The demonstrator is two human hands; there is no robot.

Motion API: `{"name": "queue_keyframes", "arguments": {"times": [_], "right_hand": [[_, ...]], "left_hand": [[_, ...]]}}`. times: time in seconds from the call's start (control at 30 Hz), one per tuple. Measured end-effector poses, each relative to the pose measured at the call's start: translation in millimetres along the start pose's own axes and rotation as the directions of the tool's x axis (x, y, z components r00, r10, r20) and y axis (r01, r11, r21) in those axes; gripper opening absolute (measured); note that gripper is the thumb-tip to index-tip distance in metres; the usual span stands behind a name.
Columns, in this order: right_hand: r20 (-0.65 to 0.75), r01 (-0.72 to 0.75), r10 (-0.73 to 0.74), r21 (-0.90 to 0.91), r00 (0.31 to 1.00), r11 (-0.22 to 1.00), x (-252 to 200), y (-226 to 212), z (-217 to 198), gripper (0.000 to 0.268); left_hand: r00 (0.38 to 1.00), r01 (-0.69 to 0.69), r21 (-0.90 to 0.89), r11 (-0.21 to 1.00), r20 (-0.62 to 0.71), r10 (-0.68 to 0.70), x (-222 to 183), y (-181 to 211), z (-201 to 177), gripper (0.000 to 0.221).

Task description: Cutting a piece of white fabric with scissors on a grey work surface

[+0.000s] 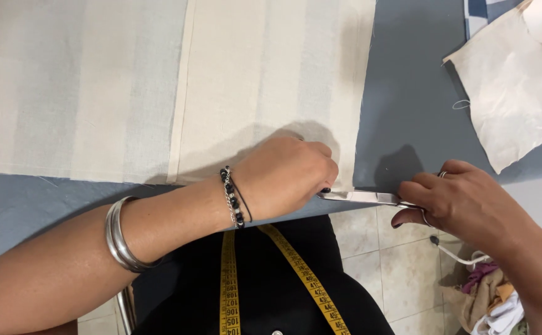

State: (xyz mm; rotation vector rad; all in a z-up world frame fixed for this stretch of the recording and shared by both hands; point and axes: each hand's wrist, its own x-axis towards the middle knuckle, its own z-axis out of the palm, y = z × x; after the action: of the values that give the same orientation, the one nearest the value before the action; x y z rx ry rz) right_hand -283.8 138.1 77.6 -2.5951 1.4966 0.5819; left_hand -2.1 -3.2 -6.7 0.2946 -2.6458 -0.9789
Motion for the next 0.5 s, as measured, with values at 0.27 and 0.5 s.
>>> {"name": "queue_keyframes", "arguments": {"times": [0.27,0.5], "right_hand": [[-0.041,0.031,-0.036,-0.107,0.999,0.994,-6,2,3,0.028],[0.076,-0.019,0.017,0.024,0.997,1.000,-4,-3,-6,0.044]], "left_hand": [[0.998,-0.042,-0.014,0.999,0.036,0.043,2,-2,-9,0.025],[0.998,-0.045,-0.007,0.999,0.048,0.045,4,0,-13,0.024]]}}
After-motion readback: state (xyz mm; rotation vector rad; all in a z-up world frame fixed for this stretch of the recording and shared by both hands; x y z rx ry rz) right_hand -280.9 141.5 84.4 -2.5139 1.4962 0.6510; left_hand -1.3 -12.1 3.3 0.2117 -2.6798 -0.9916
